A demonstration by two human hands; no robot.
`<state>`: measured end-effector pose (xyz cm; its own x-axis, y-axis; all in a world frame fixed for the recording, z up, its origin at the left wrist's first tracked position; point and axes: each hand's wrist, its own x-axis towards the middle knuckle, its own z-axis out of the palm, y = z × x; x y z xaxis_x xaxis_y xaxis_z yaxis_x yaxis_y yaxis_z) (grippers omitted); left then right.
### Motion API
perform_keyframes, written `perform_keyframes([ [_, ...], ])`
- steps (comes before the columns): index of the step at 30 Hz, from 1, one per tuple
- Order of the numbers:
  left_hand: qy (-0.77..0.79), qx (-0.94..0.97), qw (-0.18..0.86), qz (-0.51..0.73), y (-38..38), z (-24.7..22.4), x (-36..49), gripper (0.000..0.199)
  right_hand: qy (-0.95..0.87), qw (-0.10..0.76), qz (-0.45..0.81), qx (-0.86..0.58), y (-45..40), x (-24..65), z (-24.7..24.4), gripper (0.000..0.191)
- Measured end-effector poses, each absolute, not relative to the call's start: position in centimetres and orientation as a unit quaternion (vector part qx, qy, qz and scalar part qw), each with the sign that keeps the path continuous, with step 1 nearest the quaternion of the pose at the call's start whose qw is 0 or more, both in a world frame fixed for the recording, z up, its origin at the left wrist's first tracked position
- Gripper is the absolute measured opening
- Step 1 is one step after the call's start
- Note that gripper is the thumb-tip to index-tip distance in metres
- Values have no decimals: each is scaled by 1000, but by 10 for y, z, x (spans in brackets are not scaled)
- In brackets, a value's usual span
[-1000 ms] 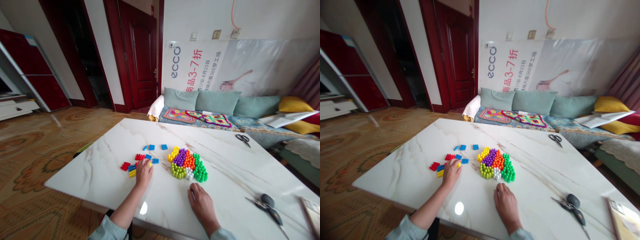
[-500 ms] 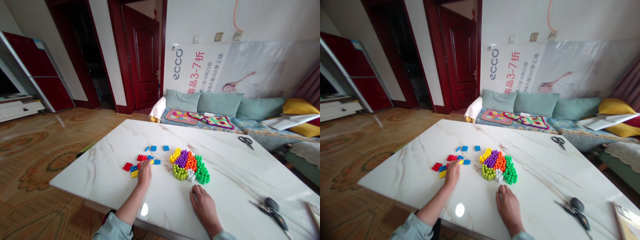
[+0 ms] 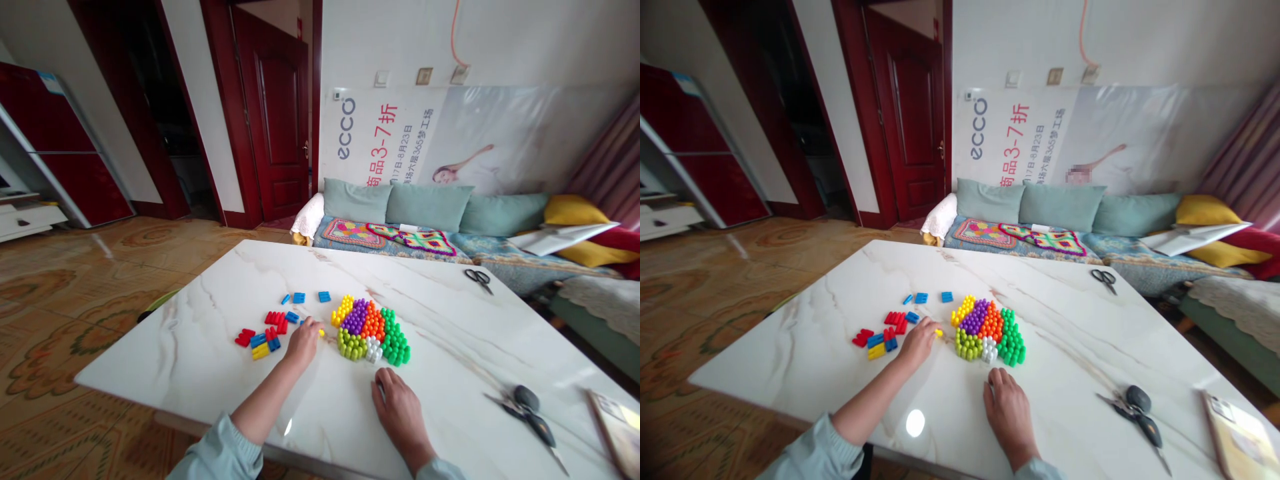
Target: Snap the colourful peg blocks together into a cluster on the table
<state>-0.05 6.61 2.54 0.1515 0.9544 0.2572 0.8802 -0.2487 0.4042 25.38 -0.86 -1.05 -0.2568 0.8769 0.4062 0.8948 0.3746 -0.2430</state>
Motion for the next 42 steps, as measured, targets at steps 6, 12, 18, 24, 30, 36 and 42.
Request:
perform_keyframes([
  [6, 629, 736, 84, 236, 104, 28, 3, 28, -791, 244, -15, -562, -9, 254, -10, 10],
  [12, 641, 715, 99, 262, 135, 26, 14, 22, -788, 246, -15, -565, -9, 253, -10, 9],
  [18, 635, 708, 115, 288, 146, 27, 16, 24, -786, 252, -17, -564, -9, 252, -8, 9],
  [24, 646, 679, 157, 312, 168, 29, 21, 16, -789, 260, -27, -556, -10, 252, -5, 11],
  [30, 628, 670, 208, 339, 181, 31, 34, 9, -788, 260, -19, -558, -10, 252, -6, 10],
  [36, 621, 640, 211, 401, 165, 54, 35, 13, -788, 250, -16, -562, -10, 252, -7, 9],
  [42, 484, 639, 233, 551, 47, 137, 54, 22, -788, 256, -18, -560, -9, 252, -7, 9],
])
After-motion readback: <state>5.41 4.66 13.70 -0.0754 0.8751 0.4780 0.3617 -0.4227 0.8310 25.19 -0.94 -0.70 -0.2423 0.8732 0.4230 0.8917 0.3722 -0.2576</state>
